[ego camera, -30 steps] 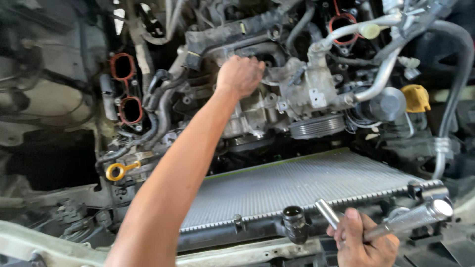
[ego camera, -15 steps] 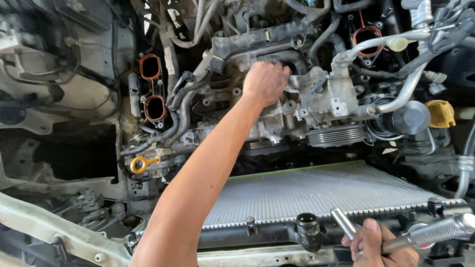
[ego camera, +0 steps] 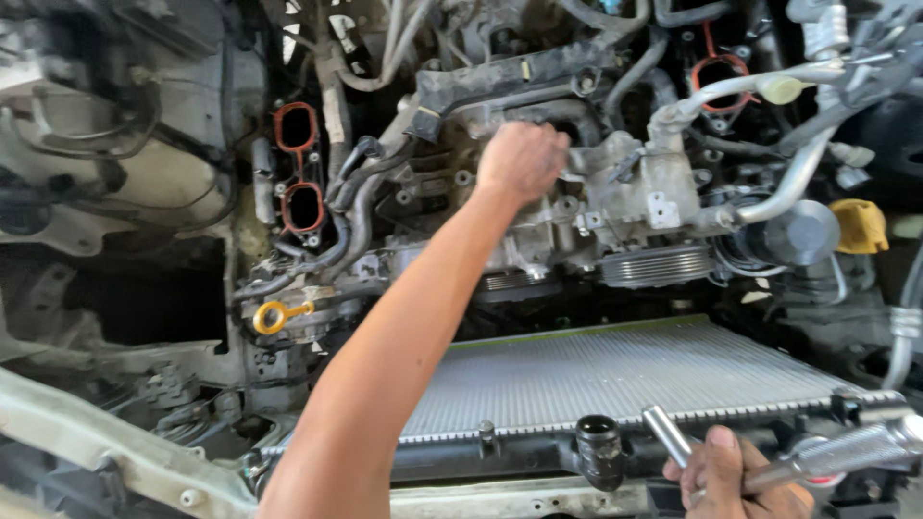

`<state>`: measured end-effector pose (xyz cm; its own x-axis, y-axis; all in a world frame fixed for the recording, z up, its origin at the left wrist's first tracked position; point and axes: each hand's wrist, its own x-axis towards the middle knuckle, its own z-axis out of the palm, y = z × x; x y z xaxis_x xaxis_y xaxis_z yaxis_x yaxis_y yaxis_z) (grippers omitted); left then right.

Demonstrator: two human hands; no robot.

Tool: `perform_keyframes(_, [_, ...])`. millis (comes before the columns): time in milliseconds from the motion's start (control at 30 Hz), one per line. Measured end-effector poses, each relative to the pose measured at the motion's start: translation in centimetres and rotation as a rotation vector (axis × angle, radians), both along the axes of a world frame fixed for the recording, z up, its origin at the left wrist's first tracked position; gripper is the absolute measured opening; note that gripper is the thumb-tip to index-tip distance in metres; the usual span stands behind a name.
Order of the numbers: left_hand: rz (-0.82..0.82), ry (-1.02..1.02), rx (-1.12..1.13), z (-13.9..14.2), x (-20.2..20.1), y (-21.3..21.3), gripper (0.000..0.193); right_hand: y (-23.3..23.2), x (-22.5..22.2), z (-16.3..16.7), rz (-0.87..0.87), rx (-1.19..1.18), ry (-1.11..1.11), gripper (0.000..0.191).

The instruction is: The person works in the engine bay of a car with the front fascia removed, using a socket wrench to loosen and tighten bolts on engine components. They reach into the engine compartment, reposition the wrench on fasteners, pick sockets and wrenches from a tool roll on the floor, and finish using a long torque wrench on a component near the radiator support.

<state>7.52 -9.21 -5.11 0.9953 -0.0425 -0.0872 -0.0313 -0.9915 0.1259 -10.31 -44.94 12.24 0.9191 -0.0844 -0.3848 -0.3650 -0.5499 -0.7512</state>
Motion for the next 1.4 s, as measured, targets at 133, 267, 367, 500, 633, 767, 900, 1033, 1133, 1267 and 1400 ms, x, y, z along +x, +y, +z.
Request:
perform_keyframes(133, [0.065, 0.068, -0.122, -0.1, -0.3, 0.2, 0.021, 0.0, -0.1, 0.3, 0.034, 0.030, -0.080, 0.055])
perform_keyframes(267, [0.070, 0.043, -0.056, 0.5, -0.3, -0.1, 0.021, 0.2, -0.1, 0.5, 0.004, 0.066, -0.045, 0.053])
perform_keyframes(367, [0.084, 0.070, -0.033, 1.4, -0.6, 0.0, 0.022, 0.3, 0.1, 0.8, 0.030, 0.059, -0.076, 0.055])
perform_keyframes(500, [-0.076, -0.036, 0.101, 2.2, -1.0, 0.5, 0.027, 0.2, 0.3, 0.9, -0.003, 0.053, -0.039, 0.055])
perform_keyframes(633, [-0.023, 0.049, 0.115, 1.8, -0.8, 0.0, 0.022, 0.1, 0.2, 0.8, -0.022, 0.008, -0.002, 0.056])
perform_keyframes(767, [0.109, 0.129, 0.063, 1.0, -0.7, -0.8, 0.017, 0.1, 0.0, 0.5, 0.011, 0.095, -0.088, 0.057])
perform_keyframes(900, [0.079, -0.145, 0.073, 1.0, -0.9, -0.9, 0.019, 0.0, -0.1, 0.2, -0.011, 0.038, -0.006, 0.057])
perform_keyframes(1033, [0.087, -0.023, 0.042, 2.0, -0.8, -1.0, 0.019, 0.2, -0.1, 0.2, 0.001, 0.026, -0.023, 0.057])
perform_keyframes(1133, [0.324, 0.203, -0.059, 2.9, -0.6, -1.1, 0.038, 0.3, -0.1, 0.2, -0.015, 0.029, -0.014, 0.057])
perform_keyframes(1267, [0.129, 0.057, 0.025, 3.6, -0.5, -0.8, 0.023, 0.2, 0.0, 0.3, 0.063, 0.022, -0.073, 0.058])
perform_keyframes(1400, [-0.050, -0.014, 0.084, 3.5, -0.9, -0.1, 0.016, 0.2, 0.1, 0.6, 0.055, 0.024, -0.053, 0.057])
